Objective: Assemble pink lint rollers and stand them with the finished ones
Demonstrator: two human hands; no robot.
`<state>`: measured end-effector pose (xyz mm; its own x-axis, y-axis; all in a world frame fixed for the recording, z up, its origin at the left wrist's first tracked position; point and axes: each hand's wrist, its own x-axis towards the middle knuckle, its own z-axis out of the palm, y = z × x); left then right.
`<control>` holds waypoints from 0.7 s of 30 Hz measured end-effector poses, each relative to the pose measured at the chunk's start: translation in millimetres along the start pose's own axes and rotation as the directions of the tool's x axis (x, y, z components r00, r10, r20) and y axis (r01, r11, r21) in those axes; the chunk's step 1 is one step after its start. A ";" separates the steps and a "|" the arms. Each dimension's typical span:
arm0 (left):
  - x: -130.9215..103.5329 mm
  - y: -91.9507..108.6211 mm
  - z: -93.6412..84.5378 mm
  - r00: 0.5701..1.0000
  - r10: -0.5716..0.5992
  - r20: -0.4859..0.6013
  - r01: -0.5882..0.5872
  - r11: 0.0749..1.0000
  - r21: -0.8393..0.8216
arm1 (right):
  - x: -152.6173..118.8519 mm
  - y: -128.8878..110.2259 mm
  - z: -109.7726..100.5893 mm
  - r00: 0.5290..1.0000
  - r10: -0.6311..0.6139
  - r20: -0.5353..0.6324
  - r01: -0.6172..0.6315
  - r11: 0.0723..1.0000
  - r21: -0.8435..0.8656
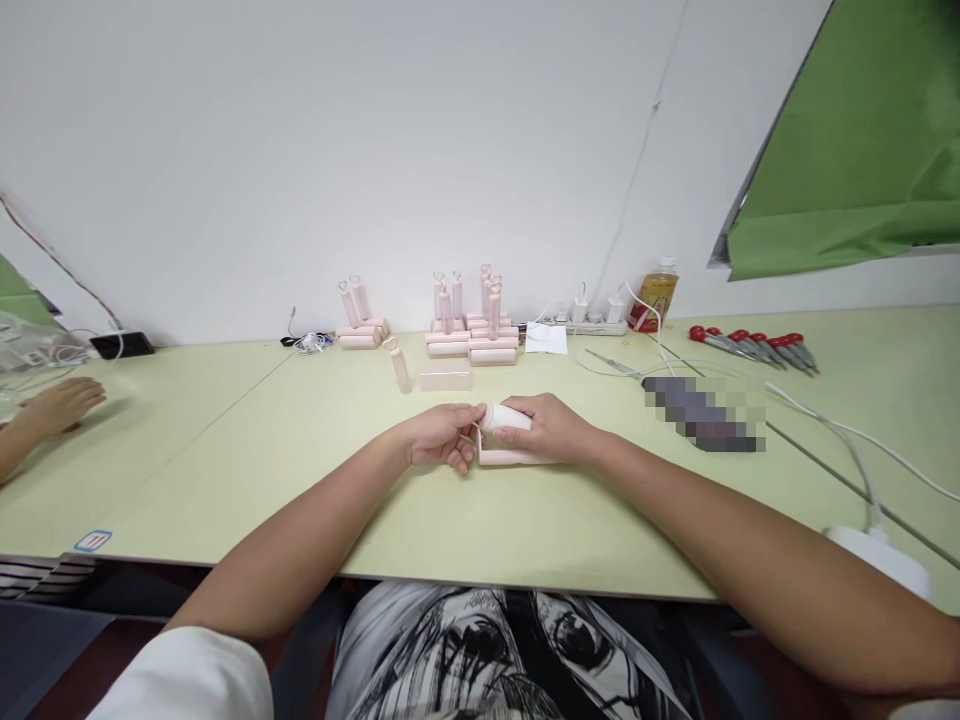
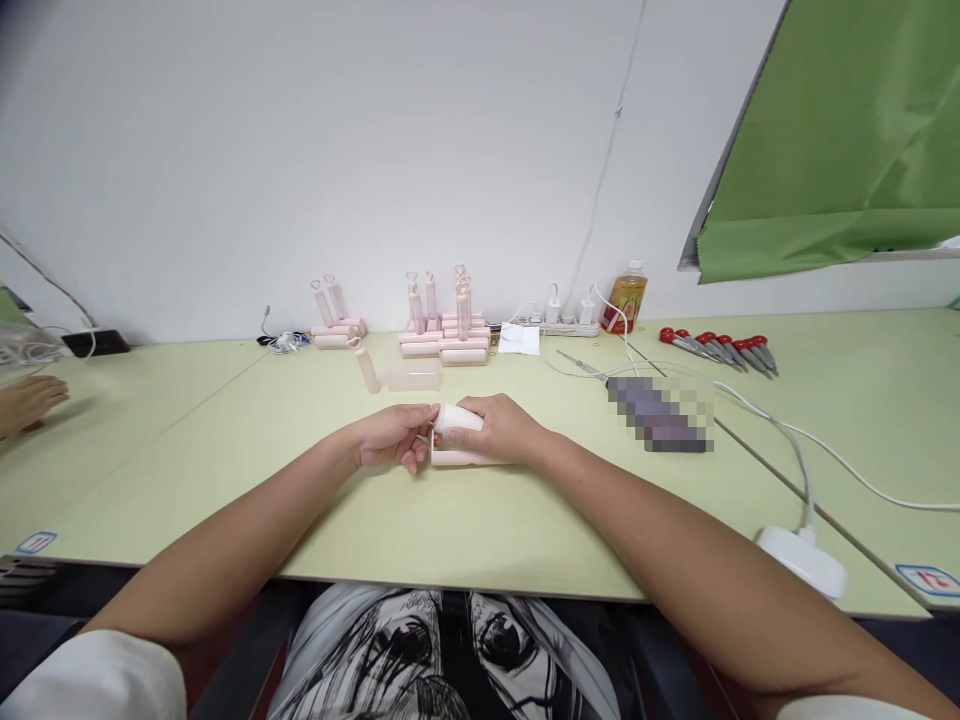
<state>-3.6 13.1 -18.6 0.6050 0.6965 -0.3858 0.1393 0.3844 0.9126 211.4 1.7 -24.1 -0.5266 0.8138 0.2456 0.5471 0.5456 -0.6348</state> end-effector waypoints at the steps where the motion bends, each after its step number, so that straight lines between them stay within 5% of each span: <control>1: 0.4 0.1 -0.6 1.000 -0.010 0.003 0.009 1.000 0.014 | 0.2 -0.8 -0.6 1.000 -0.001 -0.002 0.001 1.000 0.003; 9: 2.0 -0.3 0.7 1.000 -0.021 -0.009 0.021 0.999 0.042 | 3.2 1.8 0.1 0.997 -0.031 -0.066 0.026 0.997 -0.073; 16: 5.4 -2.8 4.2 0.984 0.126 -0.122 -0.114 0.988 0.107 | 5.2 5.3 5.7 0.982 -0.126 -0.138 0.114 0.990 -0.088; 21: 4.0 -4.5 -0.8 0.998 0.053 -0.031 -0.051 0.996 0.067 | 3.3 3.3 7.7 0.971 -0.156 -0.179 0.135 0.983 -0.127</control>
<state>-2.4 14.6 -24.3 0.5872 0.7341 -0.3411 0.1610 0.3070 0.9380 206.5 4.6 -31.0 -0.4805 0.7409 0.4692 0.5489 0.6713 -0.4980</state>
